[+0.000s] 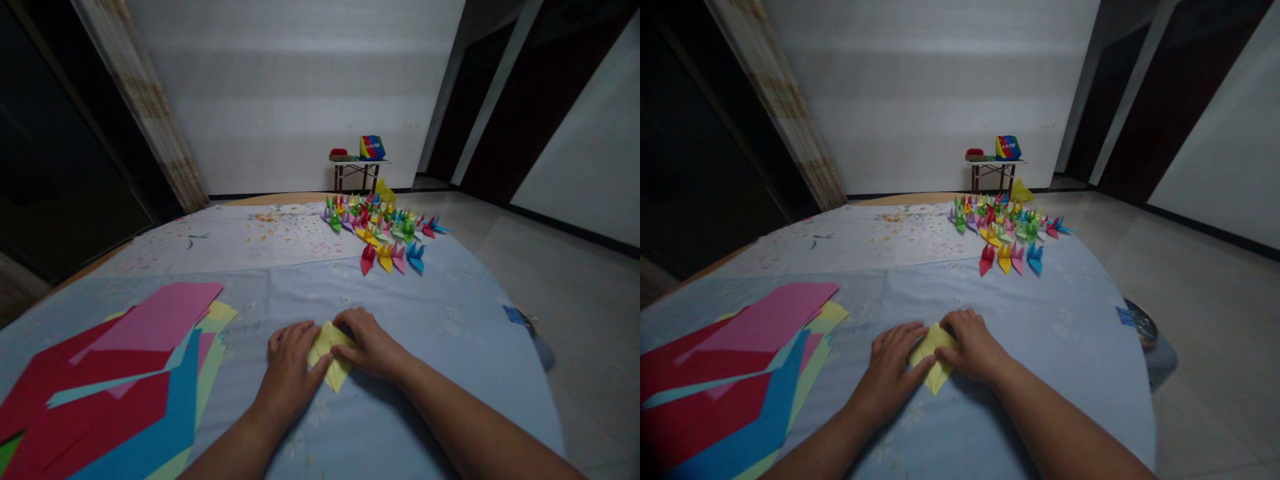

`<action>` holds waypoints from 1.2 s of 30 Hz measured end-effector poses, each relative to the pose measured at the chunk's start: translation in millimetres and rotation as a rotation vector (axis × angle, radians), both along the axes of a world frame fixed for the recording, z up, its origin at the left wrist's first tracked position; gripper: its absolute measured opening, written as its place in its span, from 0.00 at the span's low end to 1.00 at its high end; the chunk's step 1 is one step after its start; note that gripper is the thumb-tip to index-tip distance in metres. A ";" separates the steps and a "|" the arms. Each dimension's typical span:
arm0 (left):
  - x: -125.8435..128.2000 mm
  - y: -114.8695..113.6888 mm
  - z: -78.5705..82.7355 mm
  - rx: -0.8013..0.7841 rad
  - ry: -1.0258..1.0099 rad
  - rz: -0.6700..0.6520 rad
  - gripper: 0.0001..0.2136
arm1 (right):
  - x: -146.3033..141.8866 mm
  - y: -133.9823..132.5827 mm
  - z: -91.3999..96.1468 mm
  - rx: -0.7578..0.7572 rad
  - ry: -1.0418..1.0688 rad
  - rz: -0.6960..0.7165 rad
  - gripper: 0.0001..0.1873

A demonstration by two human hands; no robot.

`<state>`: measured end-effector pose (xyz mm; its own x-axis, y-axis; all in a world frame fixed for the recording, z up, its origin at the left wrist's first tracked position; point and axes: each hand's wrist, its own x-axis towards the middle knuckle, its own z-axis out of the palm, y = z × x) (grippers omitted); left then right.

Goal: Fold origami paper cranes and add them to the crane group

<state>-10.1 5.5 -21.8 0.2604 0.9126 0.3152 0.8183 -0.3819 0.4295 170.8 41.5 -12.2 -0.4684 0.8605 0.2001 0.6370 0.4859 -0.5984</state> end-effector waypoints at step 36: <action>12.2 3.9 17.8 -0.614 -1.084 -0.005 0.12 | -5.1 -1.0 -4.7 -0.592 0.792 0.126 0.15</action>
<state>2.2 9.4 -4.0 0.1366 0.9847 -0.1083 -0.0702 0.1187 0.9904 165.7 40.5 -17.0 -0.4799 0.8760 0.0490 -0.0866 0.0082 -0.9962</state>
